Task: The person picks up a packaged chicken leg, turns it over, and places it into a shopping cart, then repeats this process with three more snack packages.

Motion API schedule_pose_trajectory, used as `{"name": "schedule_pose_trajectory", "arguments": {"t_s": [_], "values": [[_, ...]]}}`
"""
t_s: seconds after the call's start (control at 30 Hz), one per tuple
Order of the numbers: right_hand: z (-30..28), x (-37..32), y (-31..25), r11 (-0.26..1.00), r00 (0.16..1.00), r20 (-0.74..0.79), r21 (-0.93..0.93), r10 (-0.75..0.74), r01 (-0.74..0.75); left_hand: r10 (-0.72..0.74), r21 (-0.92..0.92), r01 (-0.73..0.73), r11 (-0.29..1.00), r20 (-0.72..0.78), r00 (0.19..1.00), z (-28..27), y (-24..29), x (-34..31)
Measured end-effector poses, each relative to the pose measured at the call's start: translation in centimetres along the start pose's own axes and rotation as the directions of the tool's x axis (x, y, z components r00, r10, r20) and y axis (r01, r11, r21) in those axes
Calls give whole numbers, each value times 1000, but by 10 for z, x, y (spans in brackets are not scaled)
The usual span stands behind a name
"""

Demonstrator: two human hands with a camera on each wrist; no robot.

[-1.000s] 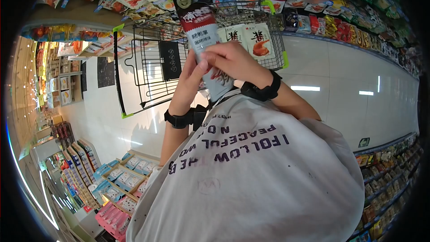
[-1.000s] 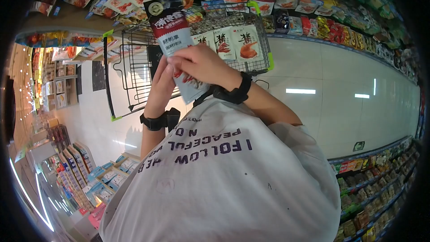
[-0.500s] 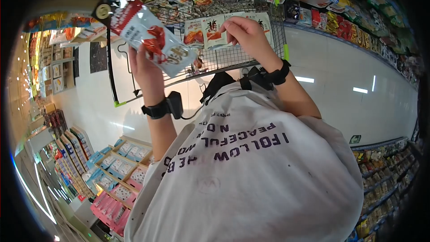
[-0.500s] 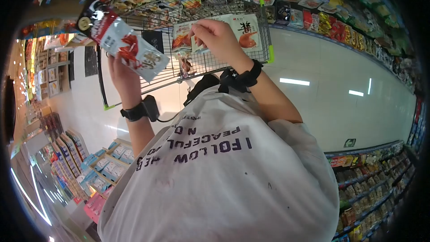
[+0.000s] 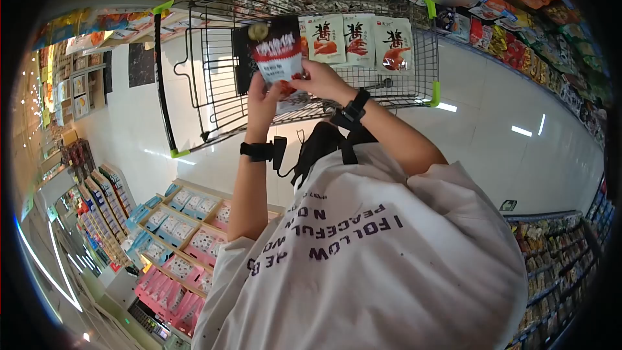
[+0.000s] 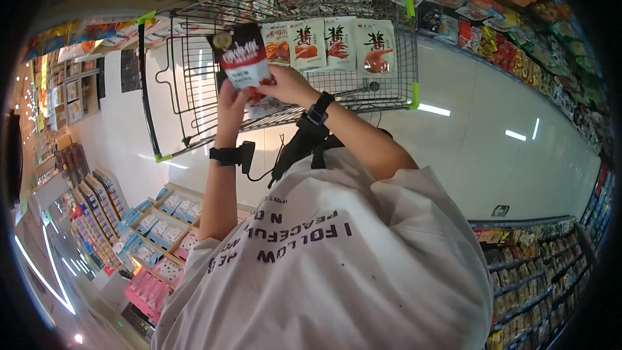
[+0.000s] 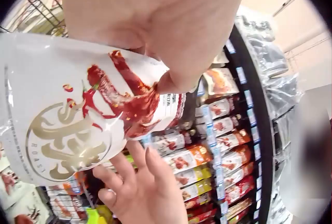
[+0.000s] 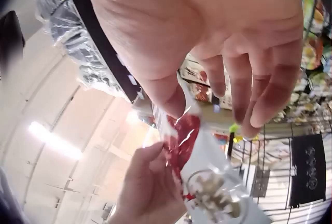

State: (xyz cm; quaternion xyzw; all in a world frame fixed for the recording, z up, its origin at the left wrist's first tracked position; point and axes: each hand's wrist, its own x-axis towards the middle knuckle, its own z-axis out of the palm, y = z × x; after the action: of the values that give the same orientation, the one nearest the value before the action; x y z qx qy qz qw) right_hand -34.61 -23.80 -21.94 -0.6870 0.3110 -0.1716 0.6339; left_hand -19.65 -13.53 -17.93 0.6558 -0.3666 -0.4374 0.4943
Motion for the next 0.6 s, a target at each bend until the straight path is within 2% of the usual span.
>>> {"name": "schedule_pose_trajectory", "arguments": {"t_s": [0.03, 0.07, 0.1, 0.17, 0.2, 0.23, 0.33, 0.37, 0.4, 0.47, 0.53, 0.57, 0.6], "values": [[9, 3, 21, 996, 998, -40, -69, 51, -54, -22, 96, 17, 995, 52, 998, -6, -18, 7], [12, 5, 33, 995, 997, -44, -74, 59, -62, -7, 178, 6, 984, 8, 1000, -8, -42, 11], [13, 7, 43, 993, 995, -69, -96, 65, -72, -124, 108, 122, 987, 12, 992, -11, -65, 18], [18, 16, 67, 988, 991, -102, -125, 80, -93, -249, 30, 247, 968, 56, 967, -12, -92, 31], [21, 21, 80, 970, 983, -103, -171, 154, -170, -383, -34, 384, 923, 19, 923, -10, -100, 38], [24, 28, 94, 945, 968, -107, -216, 227, -246, -460, -77, 462, 883, 48, 887, -10, -107, 47], [39, 50, 137, 926, 944, -133, -196, 301, -323, -489, -133, 490, 861, 43, 871, -4, -145, 75], [42, 59, 145, 917, 934, -139, -188, 330, -352, -477, -75, 483, 872, 87, 875, -7, -162, 86], [46, 67, 154, 862, 893, -138, -234, 429, -450, -466, -19, 472, 881, 129, 875, -9, -179, 94], [56, 79, 177, 859, 879, -171, -193, 445, -473, -456, 38, 458, 888, 182, 871, -12, -224, 114], [74, 83, 215, 852, 841, -207, -59, 500, -520, -575, 24, 576, 817, 108, 811, -15, -280, 121], [79, 84, 228, 843, 832, -210, -56, 513, -534, -584, 24, 586, 810, 119, 803, -17, -296, 123], [83, 84, 240, 803, 797, -194, -61, 573, -592, -421, 75, 416, 906, 267, 867, -19, -311, 126]]}}
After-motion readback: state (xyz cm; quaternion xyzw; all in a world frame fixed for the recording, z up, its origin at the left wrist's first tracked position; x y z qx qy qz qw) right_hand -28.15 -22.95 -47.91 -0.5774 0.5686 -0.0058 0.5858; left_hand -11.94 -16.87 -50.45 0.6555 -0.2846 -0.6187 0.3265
